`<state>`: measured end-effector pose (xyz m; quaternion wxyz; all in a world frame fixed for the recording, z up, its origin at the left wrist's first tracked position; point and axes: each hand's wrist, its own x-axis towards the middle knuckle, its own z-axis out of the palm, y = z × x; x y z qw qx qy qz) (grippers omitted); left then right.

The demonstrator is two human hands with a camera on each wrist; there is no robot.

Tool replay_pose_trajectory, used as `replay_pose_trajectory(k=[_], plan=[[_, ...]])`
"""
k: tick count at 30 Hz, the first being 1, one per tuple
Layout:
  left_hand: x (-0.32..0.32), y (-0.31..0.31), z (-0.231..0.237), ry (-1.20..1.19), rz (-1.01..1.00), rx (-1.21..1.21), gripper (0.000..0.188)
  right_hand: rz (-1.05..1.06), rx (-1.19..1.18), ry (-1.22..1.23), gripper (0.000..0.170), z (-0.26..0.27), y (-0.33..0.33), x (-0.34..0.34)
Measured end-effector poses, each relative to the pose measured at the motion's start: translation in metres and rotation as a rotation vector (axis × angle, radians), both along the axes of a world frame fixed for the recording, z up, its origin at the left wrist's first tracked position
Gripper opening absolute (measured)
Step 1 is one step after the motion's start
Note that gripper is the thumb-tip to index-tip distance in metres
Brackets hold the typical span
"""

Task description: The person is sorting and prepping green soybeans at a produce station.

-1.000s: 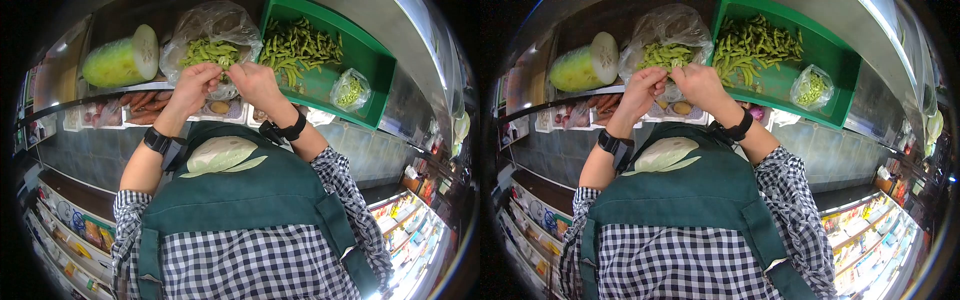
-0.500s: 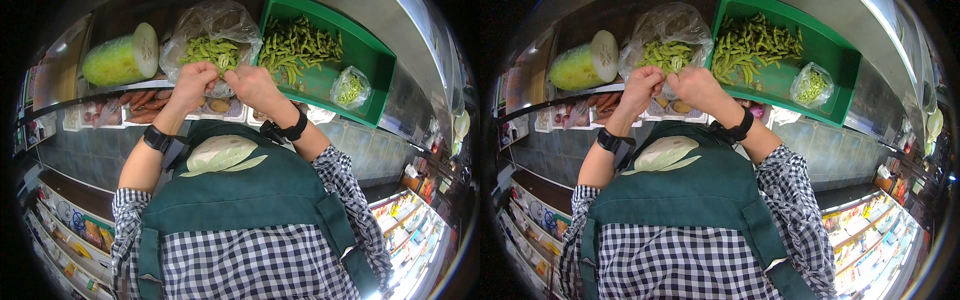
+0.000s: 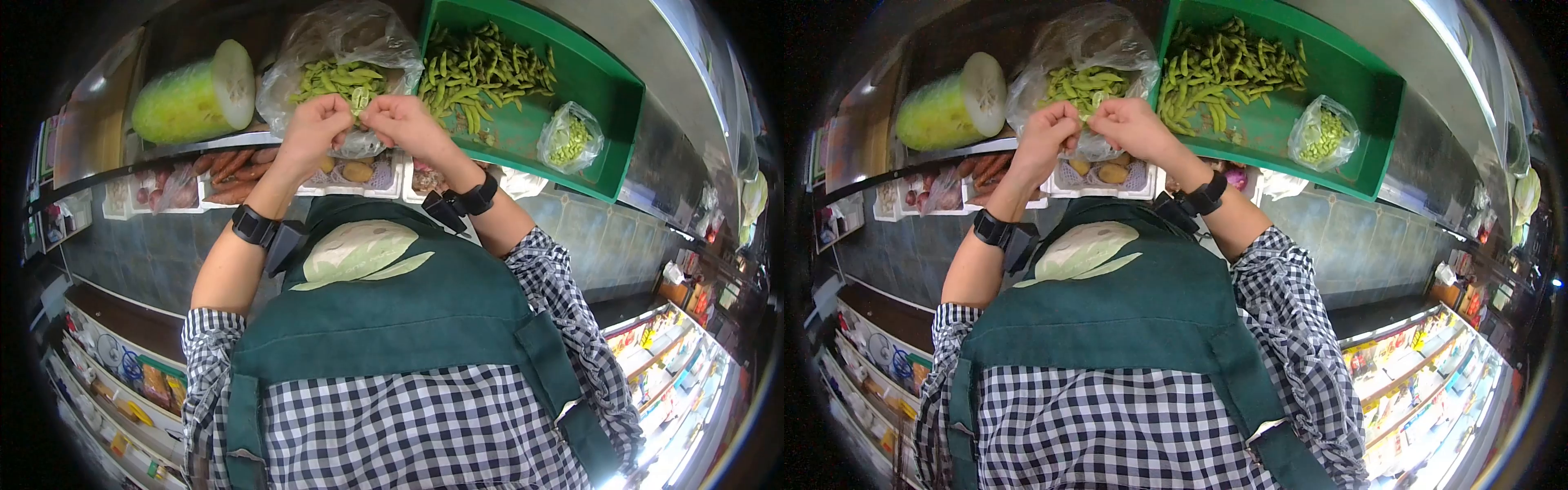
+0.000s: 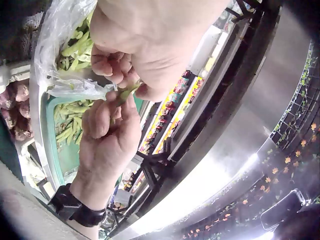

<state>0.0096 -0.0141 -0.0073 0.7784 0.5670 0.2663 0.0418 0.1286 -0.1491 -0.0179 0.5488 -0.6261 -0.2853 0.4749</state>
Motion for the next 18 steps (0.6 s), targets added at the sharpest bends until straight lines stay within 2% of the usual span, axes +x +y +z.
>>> replay_pose_trajectory(k=[2,4,5,6,7,11,13,14,16,17,18], plan=[[0.002,-0.001,-0.002,0.016,-0.021,-0.050,0.006,-0.017,0.024,-0.061,0.020,-0.005,0.000,-0.002],[0.001,0.000,-0.008,0.025,-0.078,0.142,0.010,-0.039,0.042,-0.122,0.019,-0.012,0.001,-0.005],[0.001,0.000,-0.011,0.021,-0.094,0.139,0.010,-0.043,0.044,-0.195,0.018,-0.017,0.002,-0.006],[0.001,-0.001,-0.012,0.016,-0.121,0.342,0.011,-0.047,0.045,-0.268,0.017,-0.017,0.003,-0.006],[0.002,-0.001,-0.013,0.007,-0.144,0.546,0.011,-0.077,0.003,-0.167,0.017,-0.012,0.001,-0.009],[0.005,-0.006,-0.021,0.089,-0.162,0.535,0.012,-0.125,0.000,-0.023,0.016,-0.022,-0.008,-0.005],[0.008,-0.010,-0.025,0.005,-0.169,0.579,0.013,-0.211,-0.010,0.133,0.014,-0.018,-0.014,-0.002],[0.009,-0.010,-0.027,0.004,-0.171,0.576,0.013,-0.213,-0.013,0.133,0.014,-0.015,-0.019,0.003],[0.013,-0.010,-0.025,0.059,-0.124,0.432,0.012,-0.244,-0.153,0.166,0.016,0.004,-0.029,0.013],[0.014,-0.009,-0.024,0.058,-0.124,0.429,0.012,-0.253,-0.010,0.288,0.017,-0.024,-0.035,0.022],[0.016,-0.008,-0.022,0.083,-0.051,0.383,0.013,-0.254,-0.012,0.287,0.017,-0.023,-0.040,0.030]])
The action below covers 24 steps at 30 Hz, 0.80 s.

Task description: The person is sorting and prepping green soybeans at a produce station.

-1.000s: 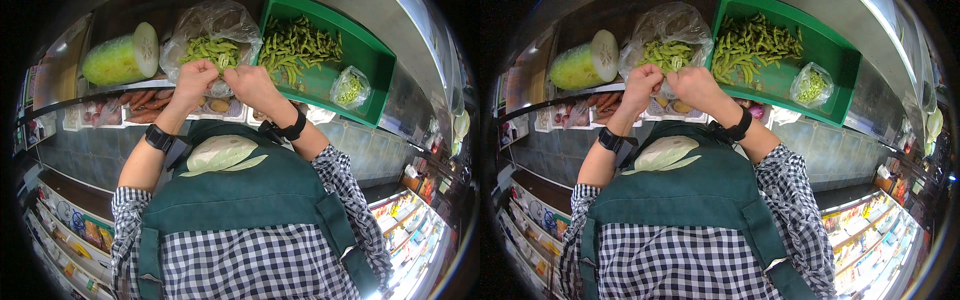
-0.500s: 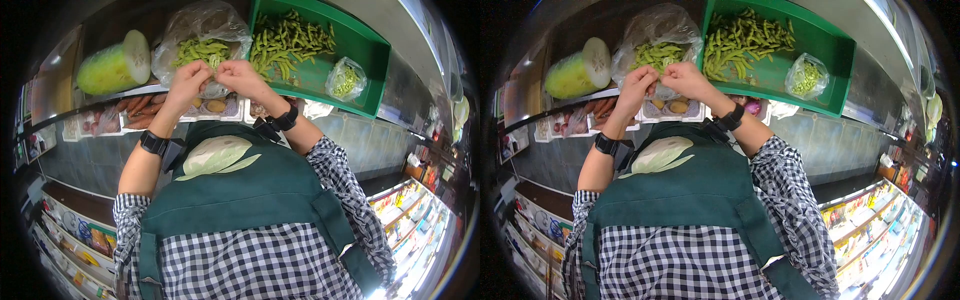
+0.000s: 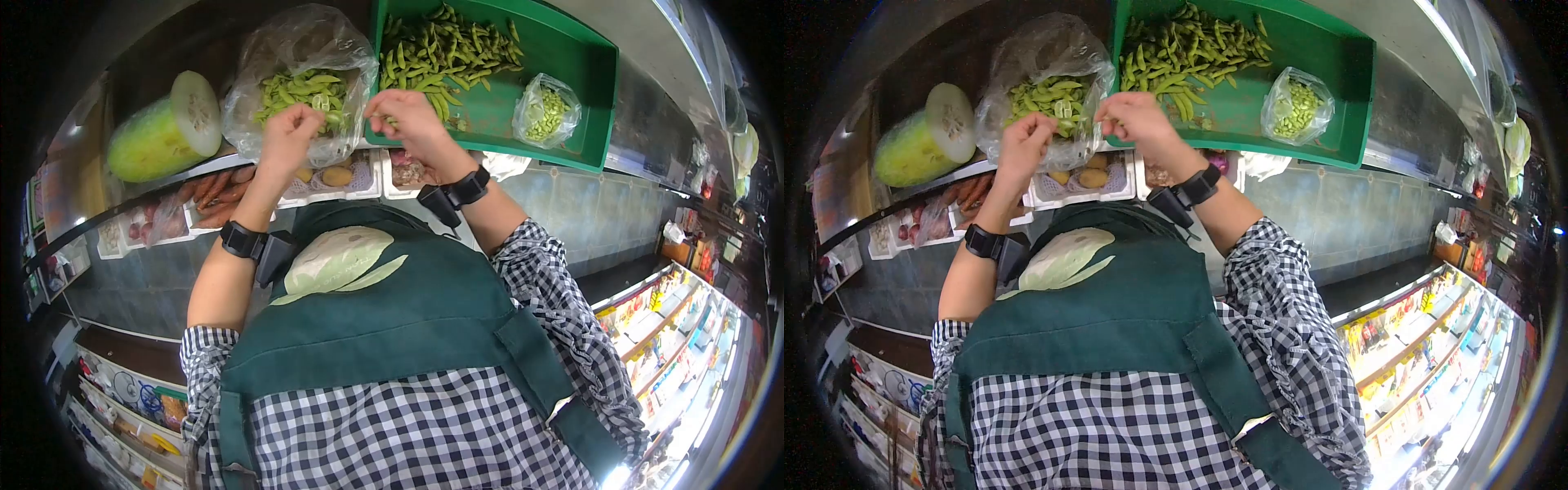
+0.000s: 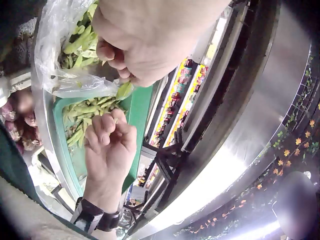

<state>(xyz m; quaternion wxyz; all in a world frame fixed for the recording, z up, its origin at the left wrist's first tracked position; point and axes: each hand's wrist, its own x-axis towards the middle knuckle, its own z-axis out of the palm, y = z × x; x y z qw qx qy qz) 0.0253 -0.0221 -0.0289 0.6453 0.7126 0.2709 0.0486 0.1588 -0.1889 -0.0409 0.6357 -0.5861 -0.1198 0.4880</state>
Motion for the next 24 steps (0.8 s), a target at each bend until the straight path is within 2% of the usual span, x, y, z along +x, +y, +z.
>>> replay_pose_trajectory(k=[3,5,6,8,9,11,13,15,18,22,24], plan=[[0.000,0.009,0.000,0.020,0.132,-0.052,0.017,-0.099,0.075,0.120,0.016,0.003,-0.023,0.026],[-0.002,0.011,-0.001,0.028,0.186,-0.063,0.019,0.007,-0.282,-0.268,0.020,-0.012,-0.037,0.045],[-0.002,0.011,-0.002,0.005,0.176,-0.041,0.019,0.006,-0.282,-0.269,0.020,-0.023,-0.038,0.048],[-0.004,0.007,-0.001,-0.018,0.166,-0.020,0.018,0.241,-0.599,-1.157,0.019,-0.041,-0.042,0.051],[-0.004,0.001,0.001,0.010,0.142,-0.076,0.016,0.241,-0.598,-1.158,0.019,-0.043,-0.042,0.049],[-0.004,-0.004,0.004,0.038,0.121,-0.128,0.014,0.477,-0.724,-1.200,0.017,-0.048,-0.036,0.043],[-0.004,-0.007,0.003,0.049,0.023,-0.148,0.013,0.505,-0.736,-1.250,0.016,-0.060,-0.033,0.043],[-0.006,-0.007,0.003,0.043,0.026,-0.151,0.012,0.534,-0.747,-1.301,0.015,-0.060,-0.032,0.044],[-0.010,-0.001,0.000,0.038,0.034,-0.138,0.011,0.485,-0.648,-1.198,0.012,-0.043,-0.040,0.056],[-0.015,0.002,-0.006,0.031,0.044,-0.150,0.011,0.361,-0.716,-1.301,0.010,-0.037,-0.052,0.073],[-0.014,-0.002,-0.005,0.035,0.047,-0.141,0.011,0.251,-0.729,-1.462,0.010,-0.039,-0.054,0.071]])
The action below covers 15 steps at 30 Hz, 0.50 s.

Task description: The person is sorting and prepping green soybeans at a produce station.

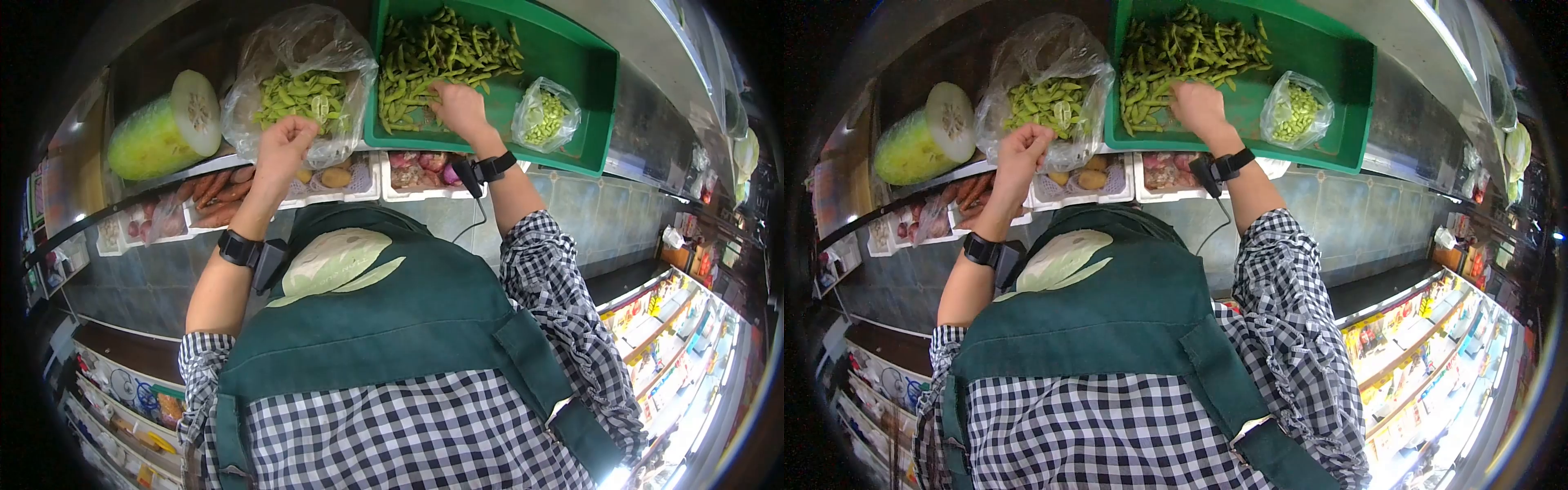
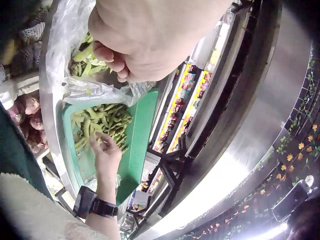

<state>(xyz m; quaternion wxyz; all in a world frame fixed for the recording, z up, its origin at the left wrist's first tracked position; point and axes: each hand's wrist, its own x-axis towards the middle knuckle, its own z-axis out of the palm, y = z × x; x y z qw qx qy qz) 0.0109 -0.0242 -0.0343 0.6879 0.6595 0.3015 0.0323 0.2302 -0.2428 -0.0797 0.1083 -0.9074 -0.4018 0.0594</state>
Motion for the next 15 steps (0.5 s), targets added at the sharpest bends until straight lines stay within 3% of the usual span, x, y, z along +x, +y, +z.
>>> replay_pose_trajectory(k=[4,6,12,15], plan=[[0.002,-0.002,-0.001,0.014,-0.012,-0.016,0.011,-0.004,-0.065,0.140,0.017,-0.009,0.011,-0.015],[0.003,-0.001,-0.001,0.008,-0.017,-0.021,0.011,0.027,-0.345,0.210,0.017,-0.020,0.013,-0.019],[0.002,-0.001,0.002,-0.005,-0.017,-0.022,0.010,-0.020,-0.328,0.357,0.018,-0.019,0.016,-0.016],[0.002,-0.002,0.001,-0.008,-0.019,-0.017,0.009,-0.075,-0.325,0.277,0.018,0.005,0.009,-0.009]])
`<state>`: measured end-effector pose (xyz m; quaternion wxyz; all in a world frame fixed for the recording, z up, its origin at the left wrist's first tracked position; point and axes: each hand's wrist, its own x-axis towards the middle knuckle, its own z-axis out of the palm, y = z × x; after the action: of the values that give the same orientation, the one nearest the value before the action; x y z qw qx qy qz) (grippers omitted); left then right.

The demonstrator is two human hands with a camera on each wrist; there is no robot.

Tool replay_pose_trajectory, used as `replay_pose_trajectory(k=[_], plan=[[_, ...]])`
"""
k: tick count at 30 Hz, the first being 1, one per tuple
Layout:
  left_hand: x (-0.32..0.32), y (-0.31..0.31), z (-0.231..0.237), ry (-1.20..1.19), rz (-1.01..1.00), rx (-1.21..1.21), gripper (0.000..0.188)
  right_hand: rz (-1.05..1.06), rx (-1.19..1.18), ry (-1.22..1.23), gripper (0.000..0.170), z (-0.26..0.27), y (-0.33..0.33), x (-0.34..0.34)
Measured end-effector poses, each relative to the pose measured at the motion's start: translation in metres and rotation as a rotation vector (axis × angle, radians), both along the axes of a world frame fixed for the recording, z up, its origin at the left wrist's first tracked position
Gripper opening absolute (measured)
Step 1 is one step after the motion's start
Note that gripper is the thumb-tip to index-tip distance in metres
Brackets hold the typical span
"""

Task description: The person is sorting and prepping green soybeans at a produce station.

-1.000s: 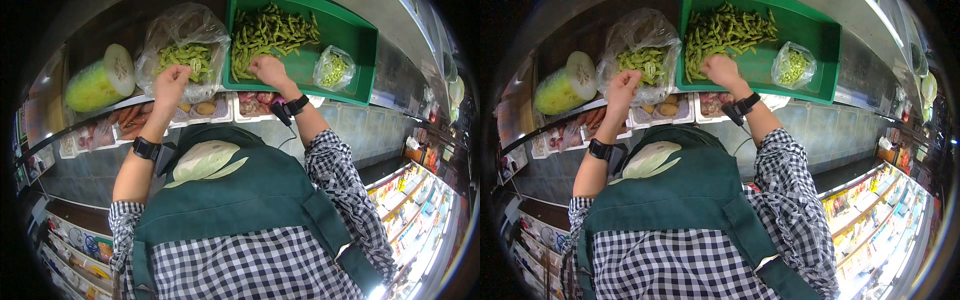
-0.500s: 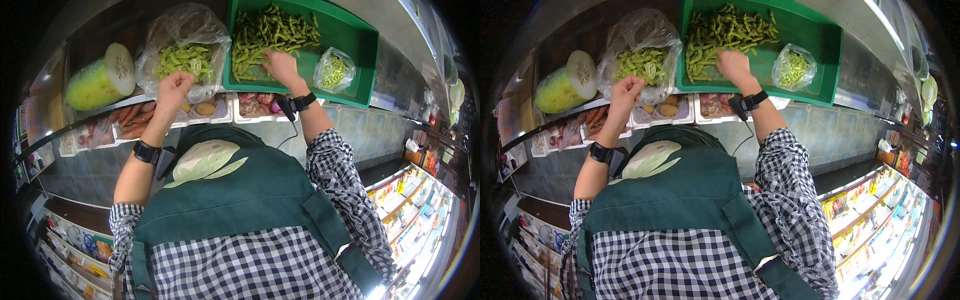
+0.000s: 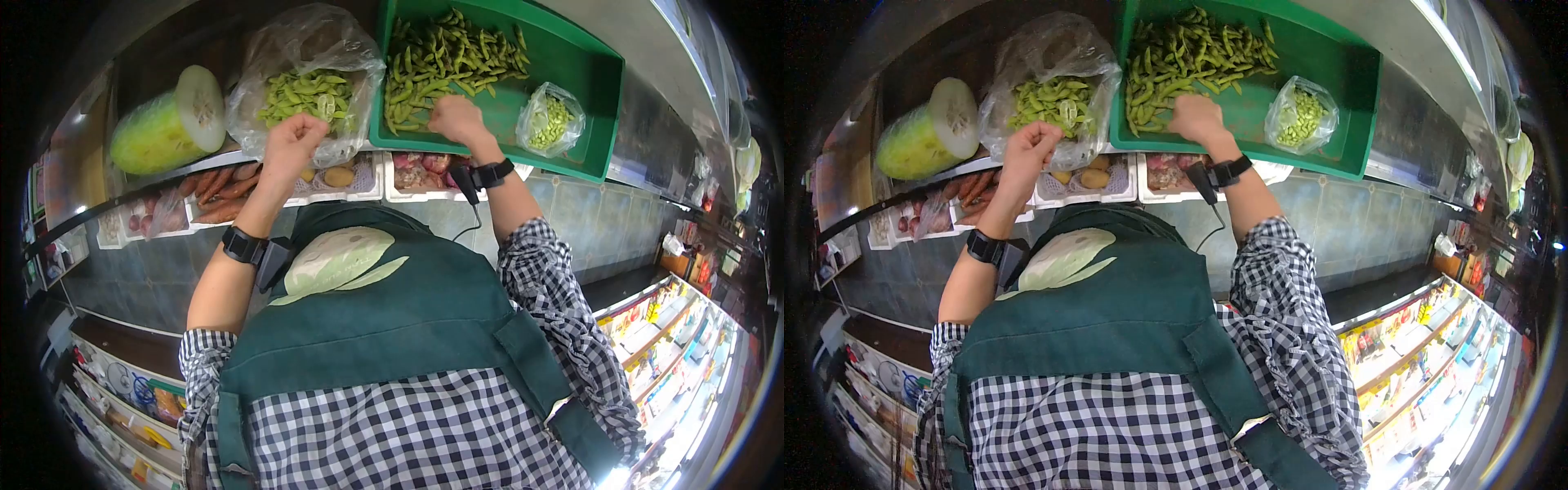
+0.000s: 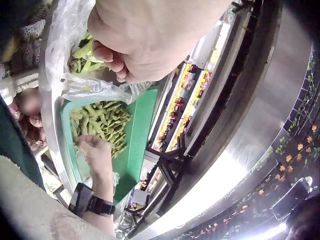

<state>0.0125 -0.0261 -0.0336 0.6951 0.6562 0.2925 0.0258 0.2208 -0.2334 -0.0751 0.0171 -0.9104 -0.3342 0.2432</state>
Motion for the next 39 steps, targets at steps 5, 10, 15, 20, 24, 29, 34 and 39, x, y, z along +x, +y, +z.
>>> replay_pose_trajectory(k=[5,10,15,20,24,29,34,39], plan=[[0.007,-0.009,0.008,-0.003,-0.063,-0.142,0.013,0.023,0.431,0.040,0.021,0.055,0.011,-0.022],[0.022,-0.016,0.014,-0.113,-0.005,-0.390,0.013,0.208,0.837,-0.151,0.018,0.068,0.049,-0.069],[0.017,0.000,0.009,-0.174,-0.004,-0.361,0.016,0.229,0.935,-0.078,0.016,0.065,0.065,-0.078],[0.009,0.003,0.020,-0.210,0.081,-0.454,0.014,0.330,0.973,-0.107,0.013,0.062,0.072,-0.082],[0.003,0.006,0.023,-0.205,0.085,-0.516,0.011,0.416,0.931,-0.226,0.014,0.070,0.074,-0.084],[0.003,0.010,0.023,-0.145,0.057,-0.447,0.005,0.551,0.874,-0.292,0.017,0.072,0.075,-0.087],[0.006,0.005,0.028,-0.074,0.019,-0.320,0.004,0.557,0.869,-0.362,0.013,0.080,0.080,-0.094],[0.008,0.000,0.027,-0.222,0.130,-0.417,0.005,0.557,0.895,-0.410,0.008,0.088,0.081,-0.088]])
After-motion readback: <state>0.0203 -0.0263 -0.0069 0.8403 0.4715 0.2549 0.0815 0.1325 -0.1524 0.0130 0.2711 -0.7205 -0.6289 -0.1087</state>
